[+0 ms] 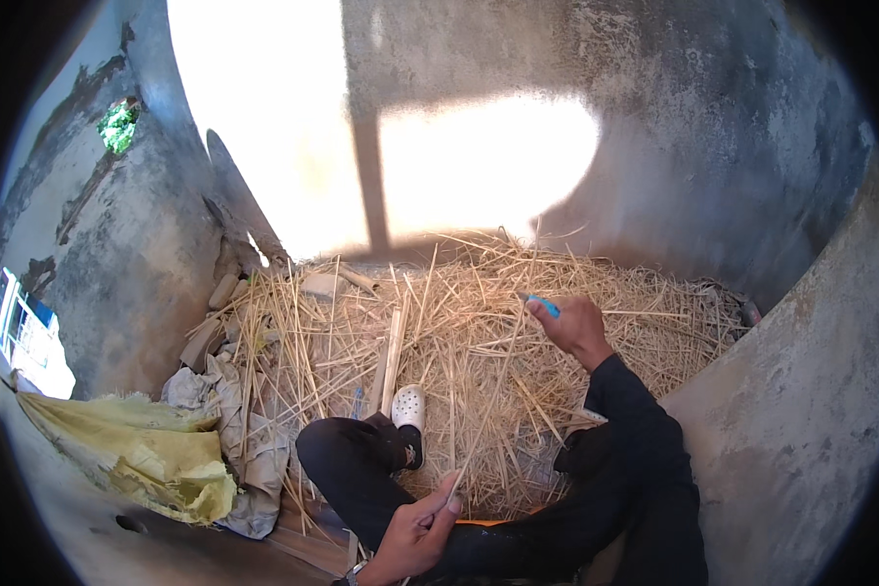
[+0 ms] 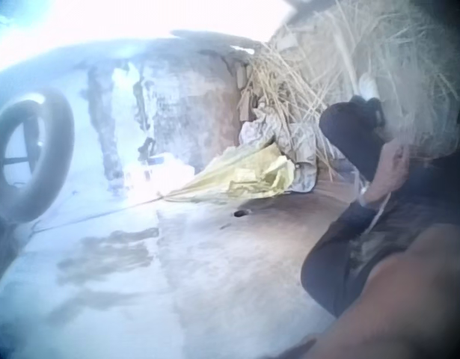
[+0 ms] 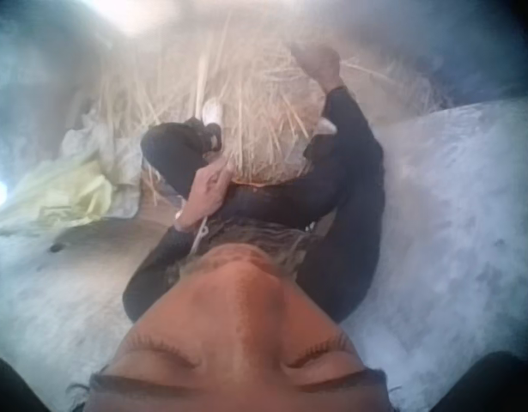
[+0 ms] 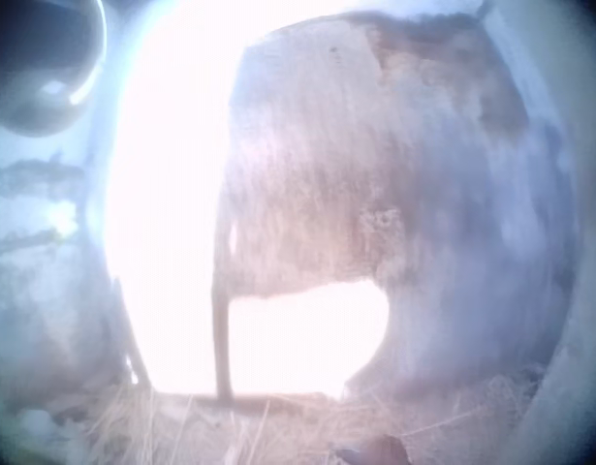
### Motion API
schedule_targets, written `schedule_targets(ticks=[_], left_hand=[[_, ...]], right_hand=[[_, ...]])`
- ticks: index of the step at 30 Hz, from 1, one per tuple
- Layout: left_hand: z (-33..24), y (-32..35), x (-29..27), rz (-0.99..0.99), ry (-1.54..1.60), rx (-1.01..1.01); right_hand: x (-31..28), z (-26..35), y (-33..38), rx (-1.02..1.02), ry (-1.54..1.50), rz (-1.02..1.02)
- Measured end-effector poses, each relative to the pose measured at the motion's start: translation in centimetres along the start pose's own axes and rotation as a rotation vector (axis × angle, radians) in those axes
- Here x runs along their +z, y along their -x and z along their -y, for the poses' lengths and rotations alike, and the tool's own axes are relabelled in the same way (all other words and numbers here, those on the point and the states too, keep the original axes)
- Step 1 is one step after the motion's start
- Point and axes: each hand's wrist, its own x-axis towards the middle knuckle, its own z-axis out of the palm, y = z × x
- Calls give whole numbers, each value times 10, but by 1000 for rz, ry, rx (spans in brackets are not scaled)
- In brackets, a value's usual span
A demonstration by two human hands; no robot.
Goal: The person sits on a straw-covered floor and uses a blue utility knife to peel the outer layer off long, thin sticks. They hold the stick with one hand and scrape along its length with the knife, repeating the action on multiple sticks.
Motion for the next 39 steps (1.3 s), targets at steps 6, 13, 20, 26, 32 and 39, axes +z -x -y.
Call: schedule_targets(ticks=[6,13,20,26,32,39], left_hand=[[2,-4,-3,-46,-77,46],[-8,12,1,9,-209,31],[-25,25,6,74,-360,-152],[-6,41,12,133,-248,119],[-4,-8,-4,6,208,-128],[-15,-38,-6,16,503,-145]], right_hand=[[13,43,37,-290,-31,-29],[0,-28,-19,-95,107,-180],[-36,-80,-42,71,299,-246],[-58,-178,-41,486,269,-458],[-54,-79,-46,295,50,-395],[3,60,51,-416,-30,-10]])
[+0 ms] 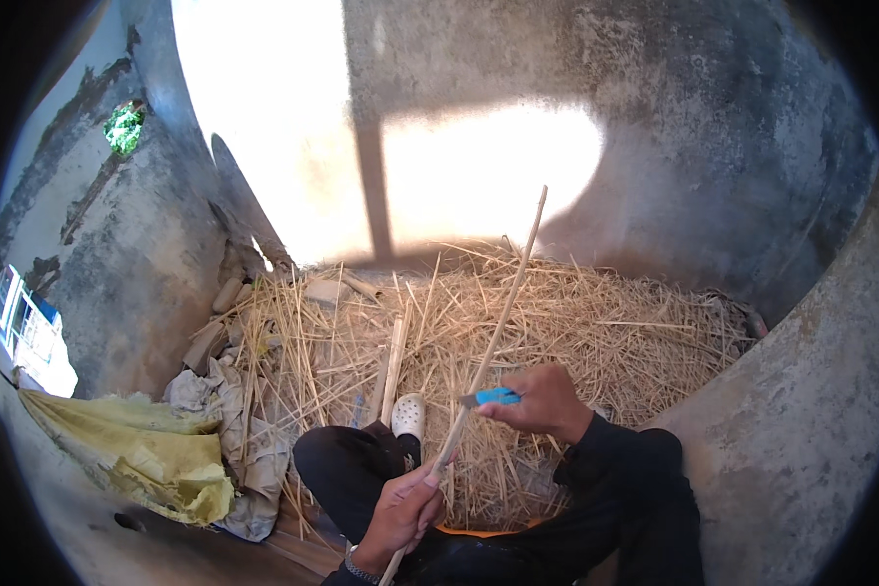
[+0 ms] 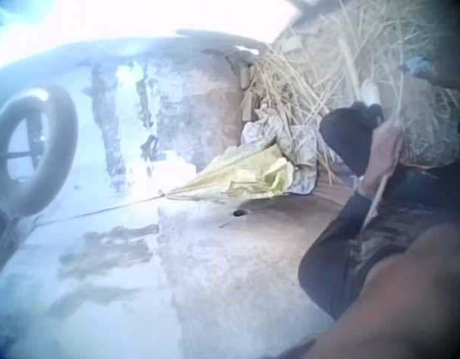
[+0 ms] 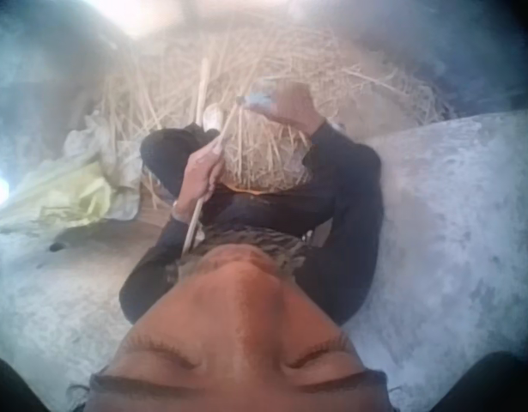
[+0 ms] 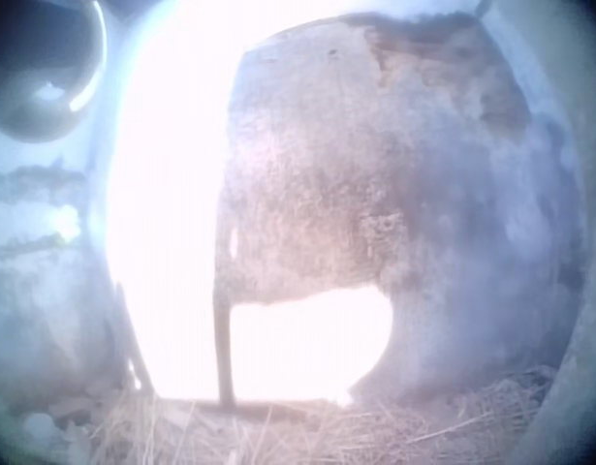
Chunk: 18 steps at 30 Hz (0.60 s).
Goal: The person sits on a straw-covered floor and uses a blue utility knife to peel the outer layer off long, thin sticks. They hold the stick with one hand and scrape along its length with the knife, repeating the action on multiple sticks.
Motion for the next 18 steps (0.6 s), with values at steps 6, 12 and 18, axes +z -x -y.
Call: schedule_targets(ticks=[6,12,18], left_hand=[[4,5,5,-16,-113,47],[8,7,0,-14,-205,95],[2,20,14,25,-229,30]], right_hand=[[-3,-34,-13,237,82,-28],[1,5,-4,-62,60,-47],[-7,-43,-26,162,152,-153]])
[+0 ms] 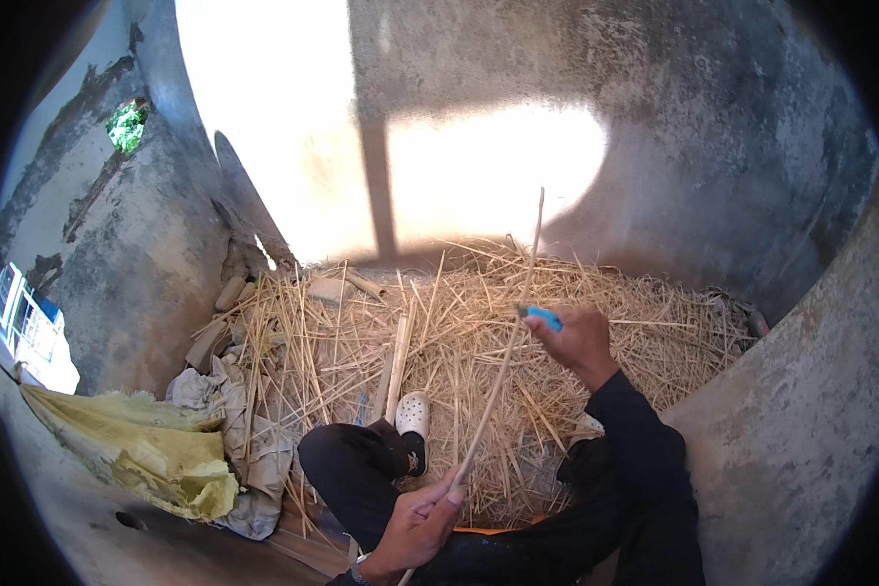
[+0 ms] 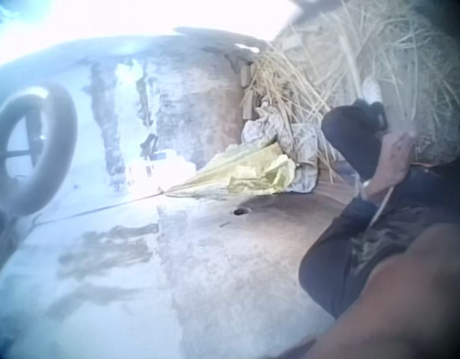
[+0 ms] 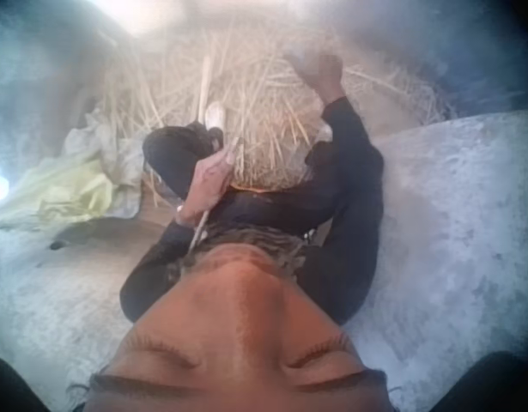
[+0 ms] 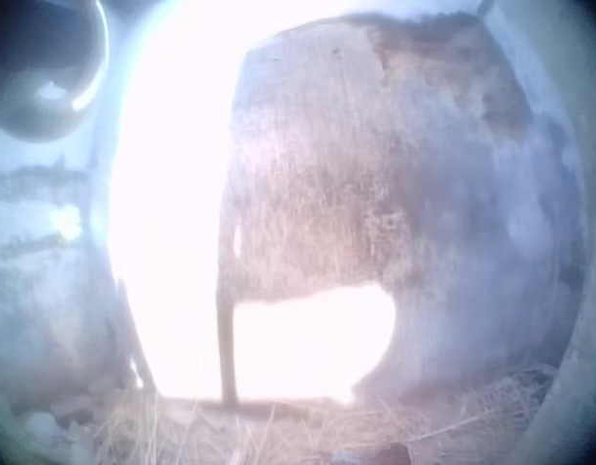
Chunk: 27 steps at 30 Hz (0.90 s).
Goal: The person sits on a straw-covered floor and uses a blue utility knife to peel the outer layer off long, thin sticks. They hold the stick with one hand and scrape along its length with the knife, repeating the action on multiple sticks.
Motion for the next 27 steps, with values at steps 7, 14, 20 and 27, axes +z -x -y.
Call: schedule_targets(ticks=[7,14,20,27], left_hand=[[10,-1,-7,-5,25,46],[6,21,5,29,-181,6],[19,36,5,71,-136,40],[18,27,3,88,-267,47]], right_hand=[[-2,18,23,-71,-114,64],[-9,-62,-21,226,-16,-21],[-19,-119,-37,270,110,-82],[0,-175,-28,513,323,-206]])
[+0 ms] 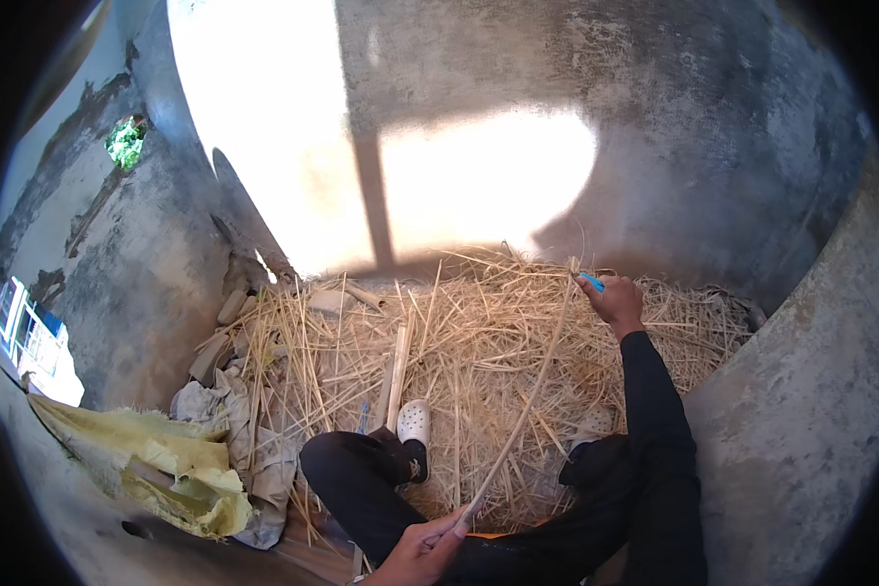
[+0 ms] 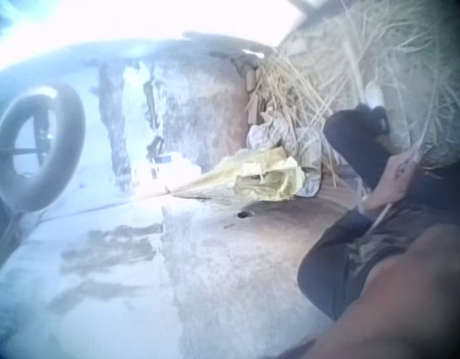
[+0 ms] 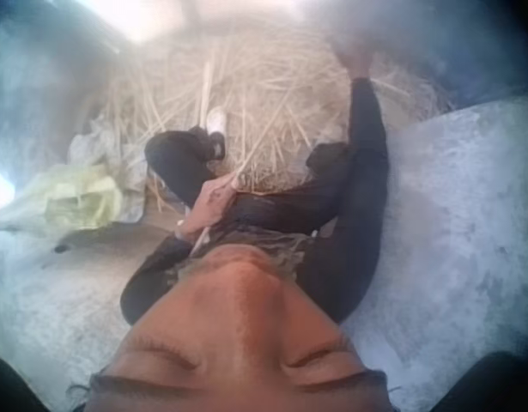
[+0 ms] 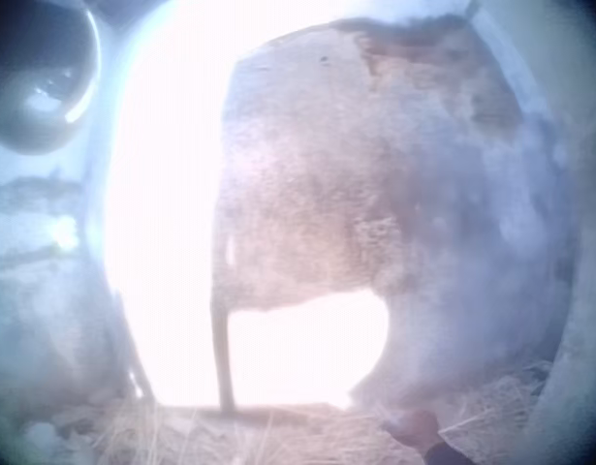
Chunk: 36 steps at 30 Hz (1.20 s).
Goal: The person sits on a straw-covered floor and uses a blue utility knife to peel the outer layer off long, thin sticks. They hold the stick with one hand and scrape along its length with the knife, repeating the action on multiple sticks.
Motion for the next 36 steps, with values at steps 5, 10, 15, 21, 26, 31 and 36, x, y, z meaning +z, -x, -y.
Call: schedule_targets(ticks=[5,10,15,21,26,31,36], left_hand=[[7,14,-15,-191,98,21],[4,-14,-25,-85,303,-116],[11,-25,-41,-84,493,-49],[3,-49,-35,54,804,-142],[11,-48,-31,196,1132,-252],[18,-49,-25,194,1174,-292],[15,-44,-28,175,1117,-315]], right_hand=[[1,-51,-1,211,93,180],[-39,76,22,-40,-220,218],[-70,128,105,-403,-464,391],[-94,157,194,-884,-490,439],[-92,156,169,-683,-512,385],[-86,151,177,-748,-416,366],[-86,150,173,-670,-457,465]])
